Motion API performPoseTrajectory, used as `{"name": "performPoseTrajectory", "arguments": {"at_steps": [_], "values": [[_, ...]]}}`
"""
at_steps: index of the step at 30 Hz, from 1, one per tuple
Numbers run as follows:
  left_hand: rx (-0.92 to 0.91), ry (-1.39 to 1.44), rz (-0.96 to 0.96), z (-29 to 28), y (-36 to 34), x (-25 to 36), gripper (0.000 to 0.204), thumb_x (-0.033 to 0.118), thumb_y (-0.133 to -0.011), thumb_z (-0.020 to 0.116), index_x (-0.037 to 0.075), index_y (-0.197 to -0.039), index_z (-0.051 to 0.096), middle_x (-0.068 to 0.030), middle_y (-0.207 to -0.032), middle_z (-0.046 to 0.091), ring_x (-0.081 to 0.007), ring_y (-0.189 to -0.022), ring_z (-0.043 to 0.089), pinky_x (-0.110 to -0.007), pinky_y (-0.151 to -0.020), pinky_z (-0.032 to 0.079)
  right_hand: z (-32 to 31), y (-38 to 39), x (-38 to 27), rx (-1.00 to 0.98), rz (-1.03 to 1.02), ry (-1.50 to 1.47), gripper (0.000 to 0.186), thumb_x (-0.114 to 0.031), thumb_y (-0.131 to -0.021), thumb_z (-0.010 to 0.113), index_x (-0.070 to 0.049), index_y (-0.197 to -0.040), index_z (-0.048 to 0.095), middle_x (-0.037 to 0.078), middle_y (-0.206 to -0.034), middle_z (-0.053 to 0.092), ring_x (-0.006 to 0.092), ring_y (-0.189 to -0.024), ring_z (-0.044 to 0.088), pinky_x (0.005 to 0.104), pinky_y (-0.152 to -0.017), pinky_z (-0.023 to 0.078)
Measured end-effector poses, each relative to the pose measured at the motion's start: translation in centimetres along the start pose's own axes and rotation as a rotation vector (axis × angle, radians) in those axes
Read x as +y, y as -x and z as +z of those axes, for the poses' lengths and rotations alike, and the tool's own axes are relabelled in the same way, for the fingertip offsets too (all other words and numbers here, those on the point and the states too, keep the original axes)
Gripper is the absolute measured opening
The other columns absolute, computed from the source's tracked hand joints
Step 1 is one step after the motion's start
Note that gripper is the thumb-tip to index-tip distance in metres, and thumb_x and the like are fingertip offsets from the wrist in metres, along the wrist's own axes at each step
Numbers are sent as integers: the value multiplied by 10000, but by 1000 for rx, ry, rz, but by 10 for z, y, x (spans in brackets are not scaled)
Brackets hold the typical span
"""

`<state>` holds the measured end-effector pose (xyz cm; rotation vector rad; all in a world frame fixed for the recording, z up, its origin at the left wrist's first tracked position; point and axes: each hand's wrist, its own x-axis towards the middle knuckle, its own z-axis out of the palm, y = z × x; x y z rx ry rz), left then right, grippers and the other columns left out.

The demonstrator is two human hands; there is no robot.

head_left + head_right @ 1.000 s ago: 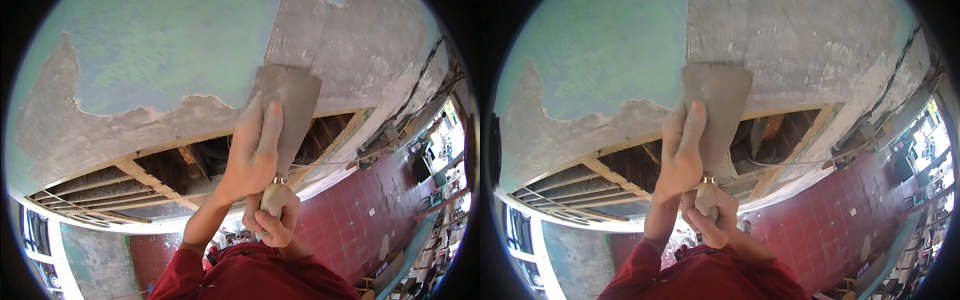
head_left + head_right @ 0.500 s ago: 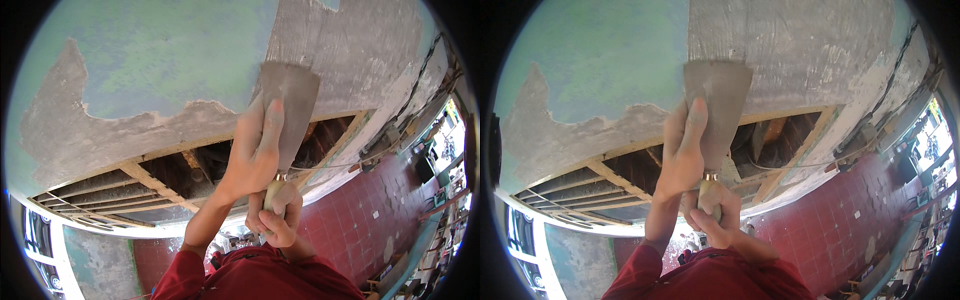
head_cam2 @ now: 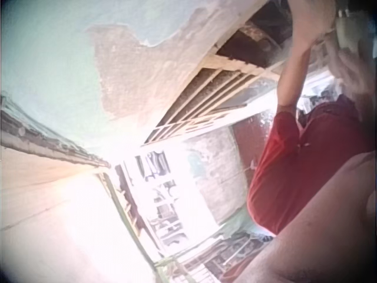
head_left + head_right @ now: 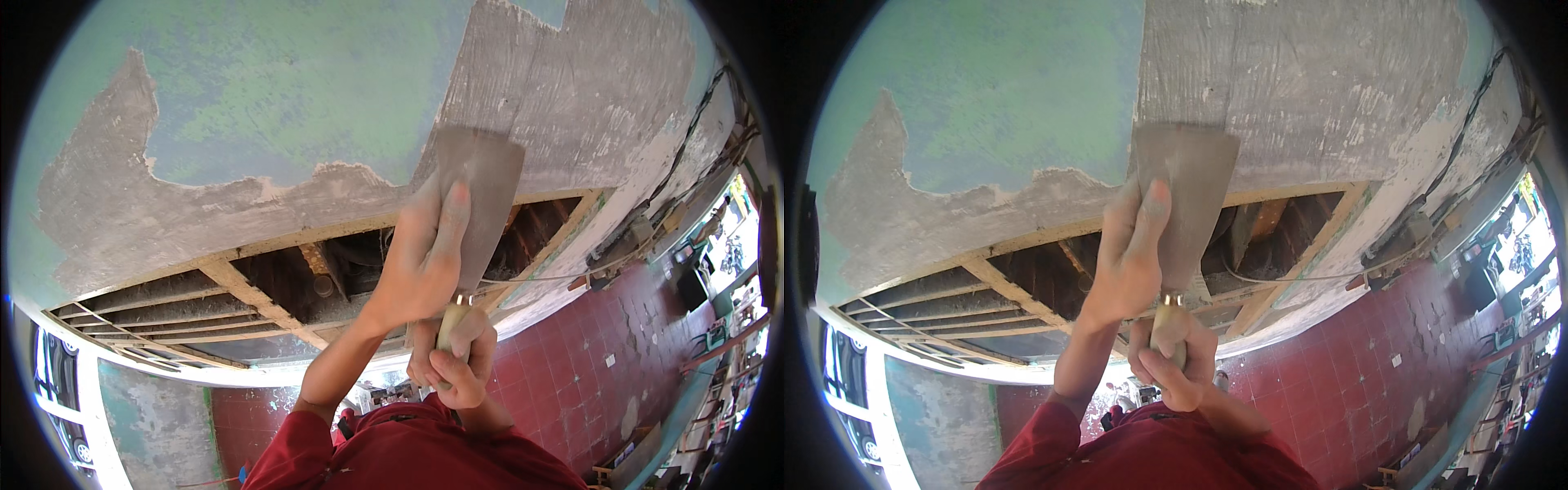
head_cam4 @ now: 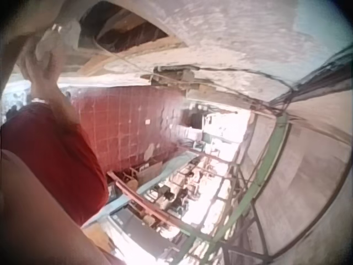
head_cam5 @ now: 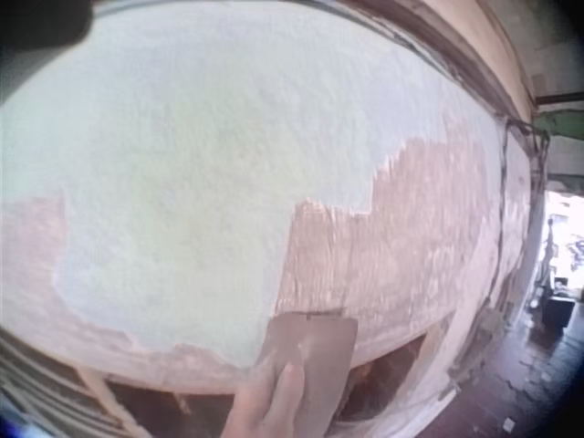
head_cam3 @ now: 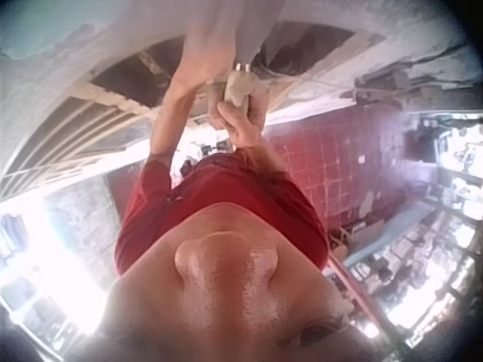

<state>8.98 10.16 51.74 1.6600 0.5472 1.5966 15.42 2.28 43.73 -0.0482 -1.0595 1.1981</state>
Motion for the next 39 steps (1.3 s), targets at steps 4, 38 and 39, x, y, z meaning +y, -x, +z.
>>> {"name": "performPoseTrajectory", "arguments": {"at_steps": [4,38,39], "values": [[-28,36,-54,-4,-10,5,241,171,-1014,391,-25,-895,466,-54,-740,410,-116,-746,345,-294,-664,362,4,-11,1,-21,-29,44,156,42,-855,456,-83,-868,365,101,-599,483,60,-442,364,208,-374,299],[-21,20,20,-4,-4,1,214,142,-1003,373,-27,-903,457,-57,-767,435,-106,-772,348,-277,-683,359,4,-2,1,10,-26,58,156,69,-844,461,-64,-841,379,90,-594,496,61,-444,411,207,-378,292],[-39,37,-19,-5,-2,-1,214,142,-1003,372,-27,-903,457,-58,-766,437,-107,-771,347,-278,-683,359,4,-3,-1,9,-16,50,157,69,-843,461,-66,-840,380,91,-593,495,61,-443,410,207,-378,290]]}}
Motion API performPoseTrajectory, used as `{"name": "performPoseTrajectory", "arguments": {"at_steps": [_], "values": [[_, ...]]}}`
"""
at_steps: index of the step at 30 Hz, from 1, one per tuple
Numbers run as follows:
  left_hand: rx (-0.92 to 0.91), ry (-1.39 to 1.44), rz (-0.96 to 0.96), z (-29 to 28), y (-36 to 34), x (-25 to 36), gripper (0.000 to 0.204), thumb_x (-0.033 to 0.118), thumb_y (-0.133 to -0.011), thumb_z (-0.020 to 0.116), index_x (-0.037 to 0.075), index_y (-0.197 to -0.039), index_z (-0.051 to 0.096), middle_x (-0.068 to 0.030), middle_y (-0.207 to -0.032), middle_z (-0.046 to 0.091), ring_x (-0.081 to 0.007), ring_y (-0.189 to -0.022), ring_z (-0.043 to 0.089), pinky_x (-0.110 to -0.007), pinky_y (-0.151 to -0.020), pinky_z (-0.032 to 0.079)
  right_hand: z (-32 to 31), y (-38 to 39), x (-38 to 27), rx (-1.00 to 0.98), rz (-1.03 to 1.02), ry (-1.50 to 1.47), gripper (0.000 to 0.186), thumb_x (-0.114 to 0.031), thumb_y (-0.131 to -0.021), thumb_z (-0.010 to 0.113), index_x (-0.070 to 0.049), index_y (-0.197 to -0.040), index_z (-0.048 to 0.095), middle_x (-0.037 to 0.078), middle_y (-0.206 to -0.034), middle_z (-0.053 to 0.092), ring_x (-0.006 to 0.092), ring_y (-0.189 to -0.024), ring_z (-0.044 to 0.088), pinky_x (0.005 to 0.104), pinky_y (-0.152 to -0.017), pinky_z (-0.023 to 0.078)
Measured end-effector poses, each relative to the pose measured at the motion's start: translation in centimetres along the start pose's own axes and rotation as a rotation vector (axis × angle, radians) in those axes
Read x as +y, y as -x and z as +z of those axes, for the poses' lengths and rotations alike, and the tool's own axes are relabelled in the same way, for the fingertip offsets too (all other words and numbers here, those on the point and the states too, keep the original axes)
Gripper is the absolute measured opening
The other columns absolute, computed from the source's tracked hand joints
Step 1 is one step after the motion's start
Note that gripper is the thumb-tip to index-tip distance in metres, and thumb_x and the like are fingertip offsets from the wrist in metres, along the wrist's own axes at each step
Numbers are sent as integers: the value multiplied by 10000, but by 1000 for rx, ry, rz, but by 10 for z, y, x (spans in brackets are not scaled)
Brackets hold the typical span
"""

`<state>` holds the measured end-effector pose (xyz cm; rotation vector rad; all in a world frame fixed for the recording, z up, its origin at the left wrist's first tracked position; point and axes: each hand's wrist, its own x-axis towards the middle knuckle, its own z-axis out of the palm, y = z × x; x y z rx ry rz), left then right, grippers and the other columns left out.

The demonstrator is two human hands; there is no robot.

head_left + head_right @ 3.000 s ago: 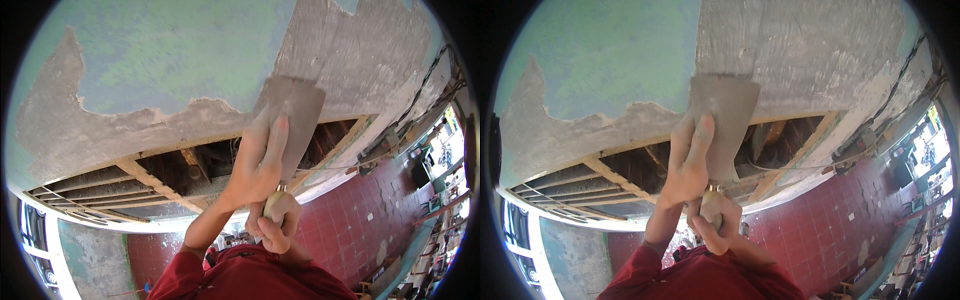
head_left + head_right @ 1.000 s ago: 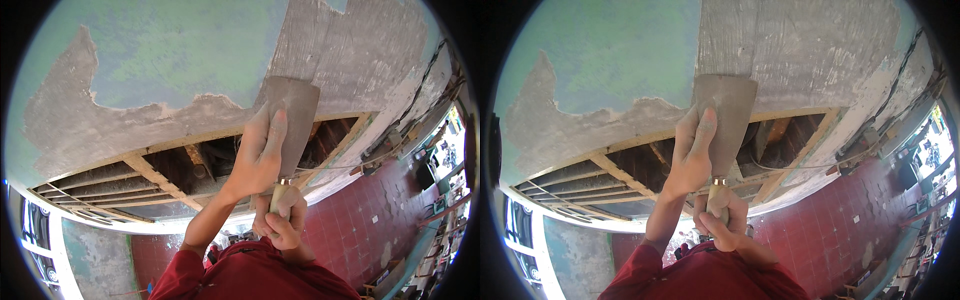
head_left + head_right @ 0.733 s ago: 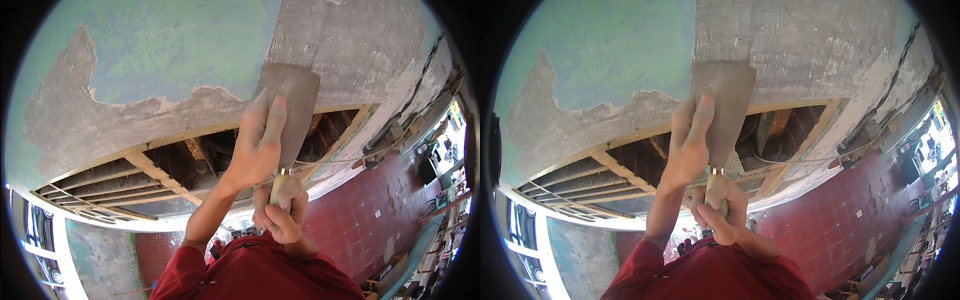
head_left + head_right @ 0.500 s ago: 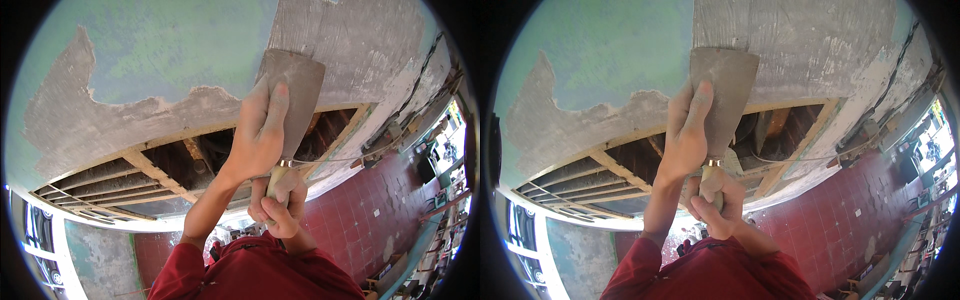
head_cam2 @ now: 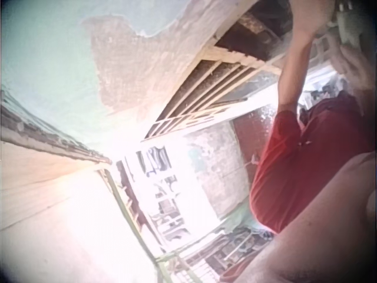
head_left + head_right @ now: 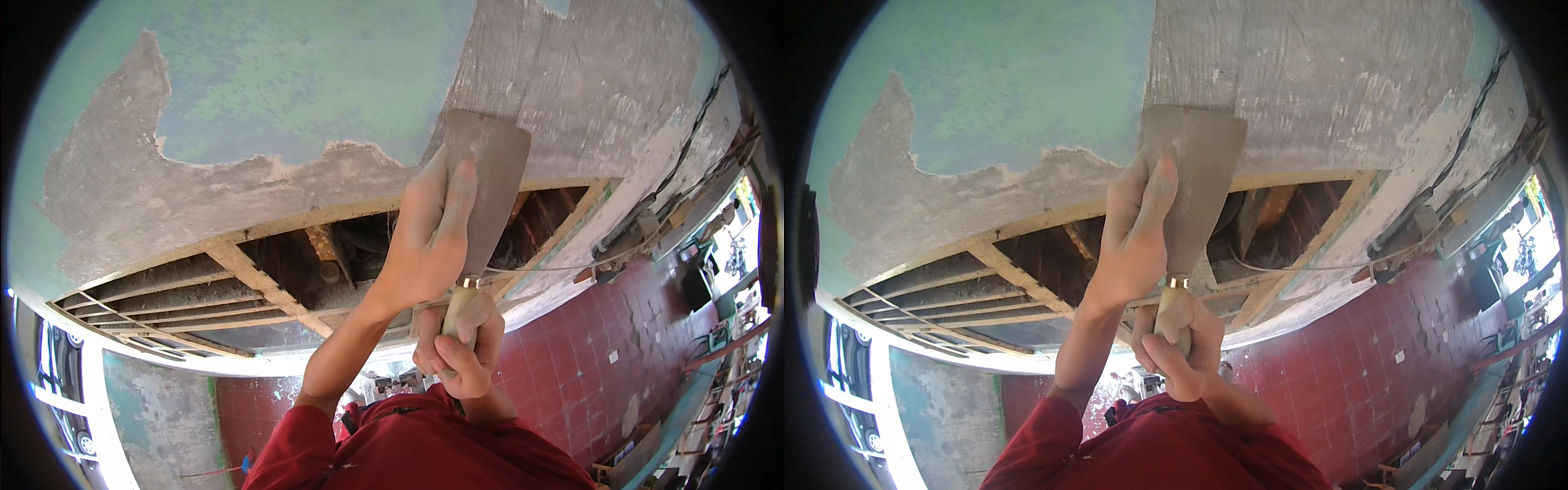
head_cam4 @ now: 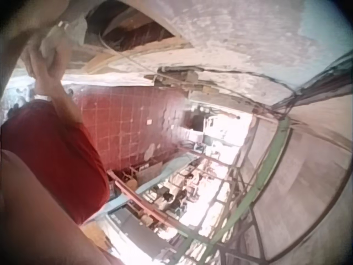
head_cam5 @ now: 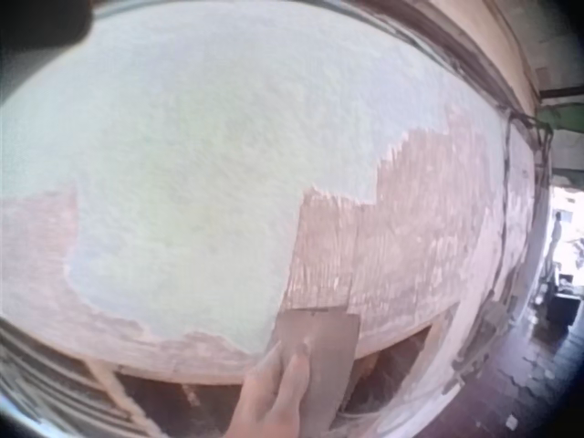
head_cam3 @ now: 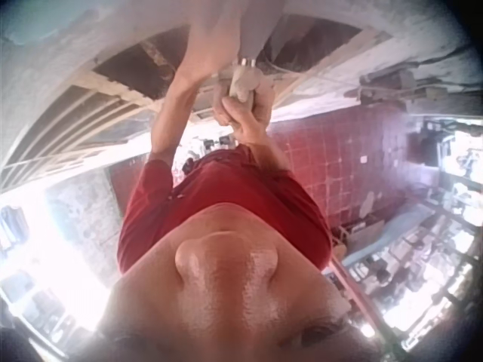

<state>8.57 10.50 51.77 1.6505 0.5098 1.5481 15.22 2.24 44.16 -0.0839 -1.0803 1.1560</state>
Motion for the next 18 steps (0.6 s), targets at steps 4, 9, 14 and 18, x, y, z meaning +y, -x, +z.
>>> {"name": "performPoseTrajectory", "arguments": {"at_steps": [4,9,14,18], "values": [[82,-220,179,5,-6,8,226,152,-1010,375,-25,-897,459,-39,-750,427,-101,-759,344,-277,-672,356,1,-11,-3,-72,-17,77,147,39,-857,444,-75,-871,351,111,-589,472,69,-436,372,209,-355,320],[31,-22,40,1,-6,0,239,166,-1015,387,-15,-870,446,-26,-741,407,-96,-746,338,-273,-658,349,-3,-4,-1,-75,3,90,143,31,-865,434,-76,-879,340,120,-597,460,68,-437,345,206,-346,325],[18,50,-41,1,-12,10,242,171,-1016,382,-11,-867,440,-25,-741,407,-94,-748,338,-276,-657,348,1,-14,-6,-94,14,137,149,30,-874,438,-75,-867,331,105,-619,443,60,-443,329,205,-339,301],[14,-1,60,1,-12,12,239,190,-1014,401,-26,-958,486,-41,-777,433,-92,-783,353,-254,-708,357,7,-14,-2,-98,-30,86,152,19,-881,442,-80,-884,326,112,-632,448,60,-437,319,206,-335,295]]}}
